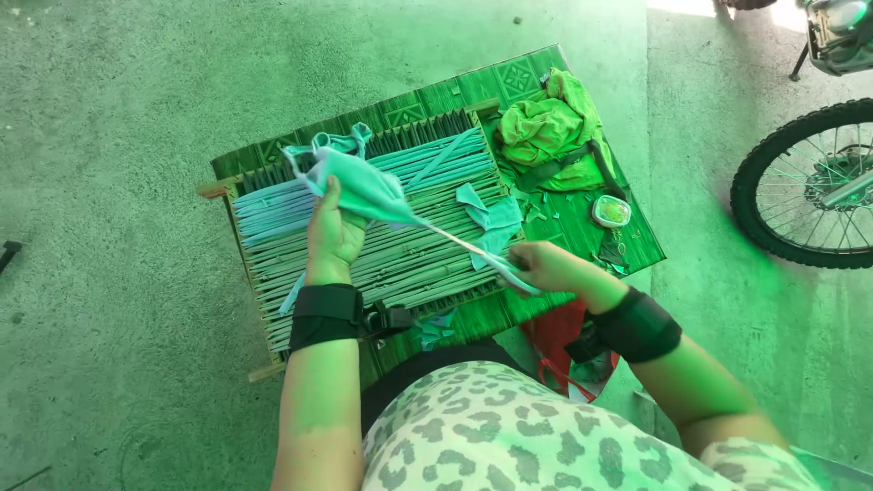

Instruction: Preparing fabric strips and working on a manual rug loom.

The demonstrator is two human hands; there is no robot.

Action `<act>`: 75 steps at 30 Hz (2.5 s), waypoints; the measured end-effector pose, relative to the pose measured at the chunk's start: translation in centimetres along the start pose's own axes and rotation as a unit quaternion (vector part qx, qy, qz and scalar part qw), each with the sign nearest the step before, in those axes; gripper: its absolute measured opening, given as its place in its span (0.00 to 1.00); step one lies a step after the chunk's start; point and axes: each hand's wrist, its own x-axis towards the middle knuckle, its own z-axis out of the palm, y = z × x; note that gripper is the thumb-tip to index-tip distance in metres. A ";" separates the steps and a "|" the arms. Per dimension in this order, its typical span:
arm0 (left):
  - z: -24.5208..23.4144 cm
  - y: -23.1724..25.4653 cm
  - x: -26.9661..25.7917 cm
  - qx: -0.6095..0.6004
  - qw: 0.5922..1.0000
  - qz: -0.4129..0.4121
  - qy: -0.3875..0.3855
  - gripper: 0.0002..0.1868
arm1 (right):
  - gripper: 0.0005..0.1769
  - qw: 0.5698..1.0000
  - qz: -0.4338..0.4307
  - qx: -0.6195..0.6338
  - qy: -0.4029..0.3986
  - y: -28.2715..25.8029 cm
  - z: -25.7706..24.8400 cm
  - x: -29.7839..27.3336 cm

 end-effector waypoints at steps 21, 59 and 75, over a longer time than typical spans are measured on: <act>11.8 0.0 -9.3 0.266 0.892 -0.065 -0.361 0.24 | 0.35 0.888 -0.240 0.390 0.053 -10.5 -4.3 0.7; 11.7 4.8 -8.1 0.256 0.927 0.095 -0.256 0.29 | 0.17 0.888 -0.247 0.316 0.227 -13.9 -11.8 3.4; 2.4 -4.1 -3.7 0.268 0.924 -0.183 -0.200 0.25 | 0.19 0.906 -0.074 0.347 0.232 -3.0 -1.9 5.6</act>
